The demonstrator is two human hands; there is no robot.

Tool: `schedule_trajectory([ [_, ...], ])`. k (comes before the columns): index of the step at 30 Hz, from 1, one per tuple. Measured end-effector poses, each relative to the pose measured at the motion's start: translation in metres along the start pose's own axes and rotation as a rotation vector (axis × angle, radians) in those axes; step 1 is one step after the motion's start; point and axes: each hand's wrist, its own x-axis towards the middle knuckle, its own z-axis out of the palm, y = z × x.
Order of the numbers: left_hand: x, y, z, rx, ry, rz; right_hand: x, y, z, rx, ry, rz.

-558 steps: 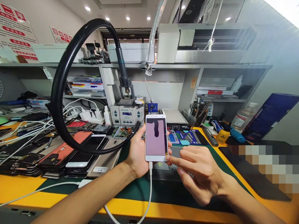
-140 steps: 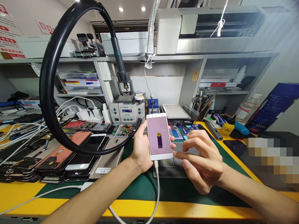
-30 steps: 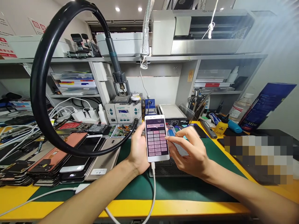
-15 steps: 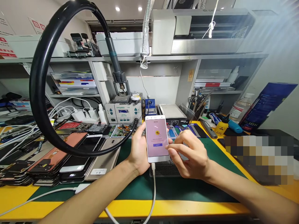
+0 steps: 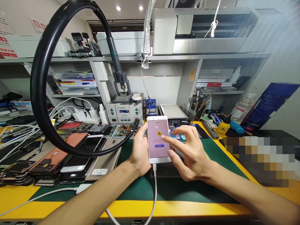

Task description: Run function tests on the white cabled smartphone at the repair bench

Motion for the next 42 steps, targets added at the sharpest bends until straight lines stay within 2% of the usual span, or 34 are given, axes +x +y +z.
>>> schedule_trajectory([
  [6, -0.0003, -0.0002, -0.0002, -0.007, -0.017, -0.004, 0.0018, -0.0028, -0.0024, 0.03, 0.017, -0.106],
  [9, -0.0004, -0.0001, 0.0, -0.011, -0.017, -0.019, 0.0012, -0.0023, -0.0025, 0.032, -0.006, -0.092],
  [20, -0.0015, 0.0015, 0.0041, -0.021, -0.021, -0.004, 0.002, -0.0021, -0.003, 0.076, 0.086, -0.036],
  [30, -0.0013, 0.0017, 0.0042, -0.026, -0.033, -0.029, 0.0015, -0.0021, -0.0025, 0.078, 0.113, 0.009],
  [36, -0.0016, 0.0019, 0.0042, -0.013, 0.019, -0.01, -0.0011, -0.0002, -0.001, 0.054, 0.019, 0.002],
  [42, 0.0, 0.0003, 0.0024, -0.004, 0.009, 0.01, 0.0003, 0.0001, -0.0011, 0.027, -0.056, 0.018],
])
